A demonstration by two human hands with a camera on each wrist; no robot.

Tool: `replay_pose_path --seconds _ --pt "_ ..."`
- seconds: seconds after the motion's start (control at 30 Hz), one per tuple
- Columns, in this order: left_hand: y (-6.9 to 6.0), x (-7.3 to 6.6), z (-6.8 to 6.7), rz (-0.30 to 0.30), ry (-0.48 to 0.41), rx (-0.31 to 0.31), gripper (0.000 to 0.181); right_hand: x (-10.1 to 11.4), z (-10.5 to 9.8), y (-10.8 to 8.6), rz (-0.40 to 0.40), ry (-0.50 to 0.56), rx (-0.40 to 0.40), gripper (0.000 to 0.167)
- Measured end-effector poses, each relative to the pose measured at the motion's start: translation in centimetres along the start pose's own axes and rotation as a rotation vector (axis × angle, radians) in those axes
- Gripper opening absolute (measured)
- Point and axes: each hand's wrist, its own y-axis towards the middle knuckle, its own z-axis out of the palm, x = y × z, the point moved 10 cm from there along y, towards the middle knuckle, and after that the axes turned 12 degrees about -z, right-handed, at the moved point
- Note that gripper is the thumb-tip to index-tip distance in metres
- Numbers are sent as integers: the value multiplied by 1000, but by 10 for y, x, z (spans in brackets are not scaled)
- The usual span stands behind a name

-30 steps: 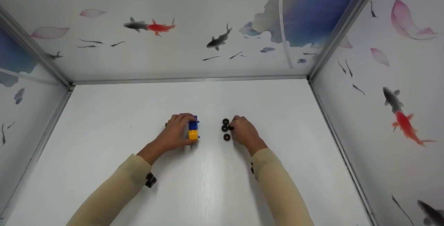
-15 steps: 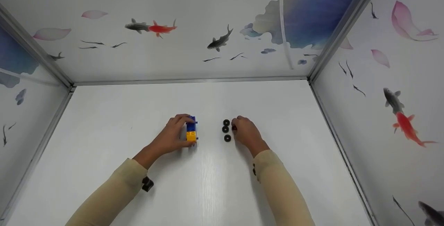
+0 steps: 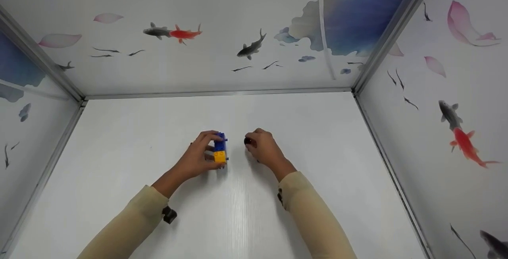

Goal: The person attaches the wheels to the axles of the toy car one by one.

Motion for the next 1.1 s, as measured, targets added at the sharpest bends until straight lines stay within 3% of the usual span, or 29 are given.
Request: replay_pose_path --seconds 0.27,0.47,0.63,1.1 --pt "-3 -1 4 33 -107 34 72 19 8 9 -45 116 -38 32" --pt "-5 -1 6 38 -113 38 60 20 13 11 -13 163 -32 32" --pt "-7 -3 6 54 -148 54 52 25 14 14 -35 176 -36 31" --pt "-8 -4 6 78 -135 52 49 29 17 16 -43 199 -42 28"
